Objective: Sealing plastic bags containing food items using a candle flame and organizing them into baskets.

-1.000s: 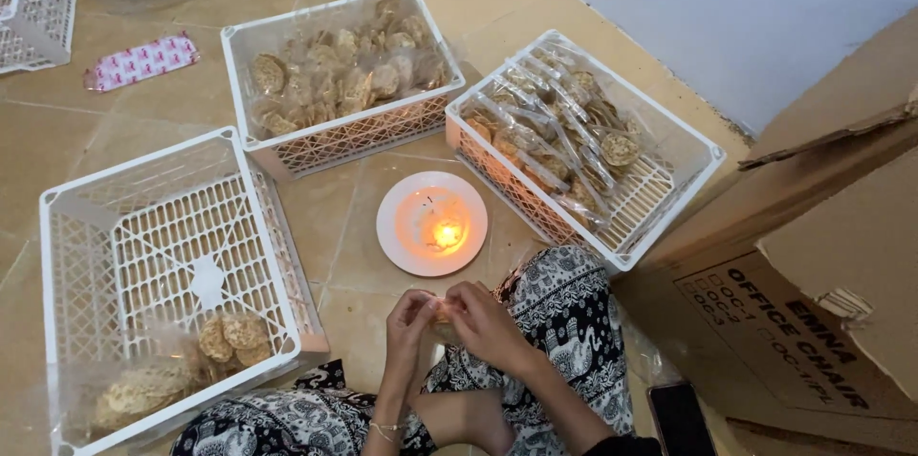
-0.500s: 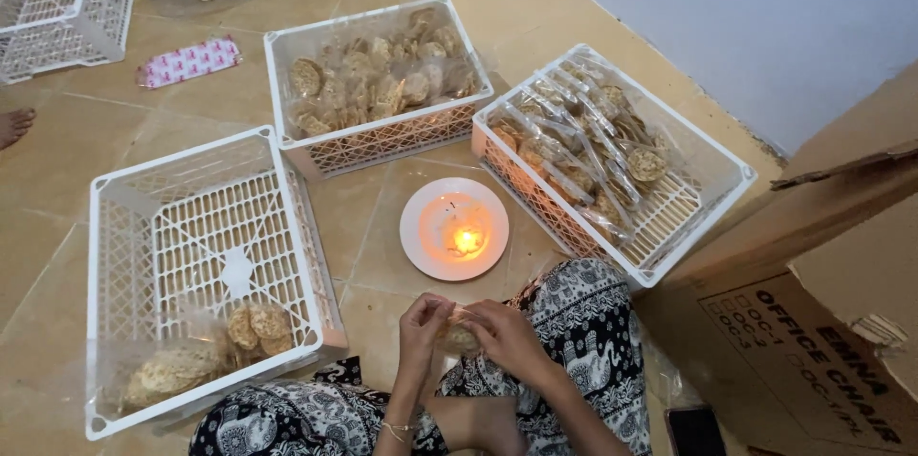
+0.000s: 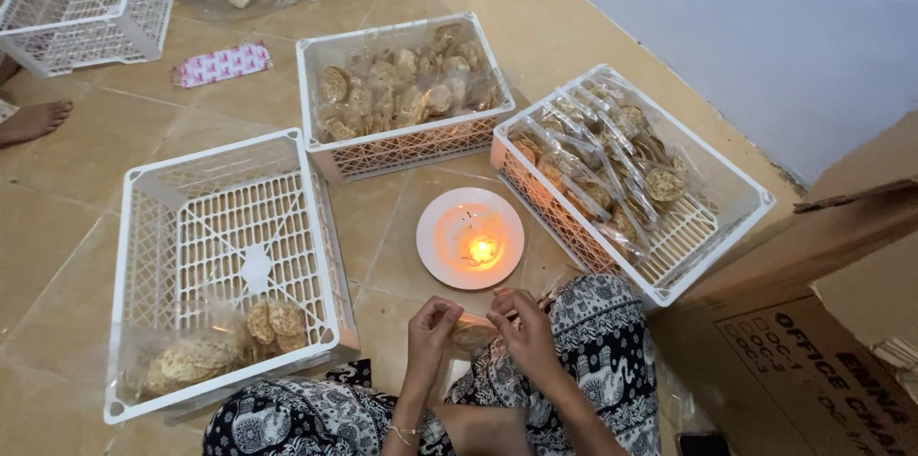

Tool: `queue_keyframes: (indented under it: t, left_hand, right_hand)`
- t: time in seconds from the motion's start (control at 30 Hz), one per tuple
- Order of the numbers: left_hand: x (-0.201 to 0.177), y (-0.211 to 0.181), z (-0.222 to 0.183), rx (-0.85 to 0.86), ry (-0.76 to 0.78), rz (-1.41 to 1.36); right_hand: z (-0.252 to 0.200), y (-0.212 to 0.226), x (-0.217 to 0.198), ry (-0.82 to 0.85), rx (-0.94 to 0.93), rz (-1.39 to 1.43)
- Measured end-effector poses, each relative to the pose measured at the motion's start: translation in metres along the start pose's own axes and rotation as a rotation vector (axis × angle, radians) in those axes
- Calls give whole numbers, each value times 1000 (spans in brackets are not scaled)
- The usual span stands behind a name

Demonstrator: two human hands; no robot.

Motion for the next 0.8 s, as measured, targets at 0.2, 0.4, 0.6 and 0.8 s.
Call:
queue_keyframes:
  t: [0.2, 0.4, 0.6, 0.8]
  left_hand:
    - [0, -10, 0, 10, -17, -16]
    - [-5, -24, -1, -4, -38, -37]
    - [-11, -19, 2, 110, 18, -25]
    - [-9, -11, 4, 18, 85, -33]
  right_hand:
    - [-5, 9, 7, -40, 35, 7]
    - [-4, 1, 22, 25, 161, -10]
    - [-2, 5, 36, 98, -17, -224]
    - [4, -1, 28, 91, 65, -223]
Point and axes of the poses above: each hand's wrist, its own z-axis towards the middle knuckle, its own x-axis out of the palm, y = z × x, the point moved 3 cm from there along z, towards the middle knuckle, and after that the axes turned 12 degrees about x, right-handed, at the moved point
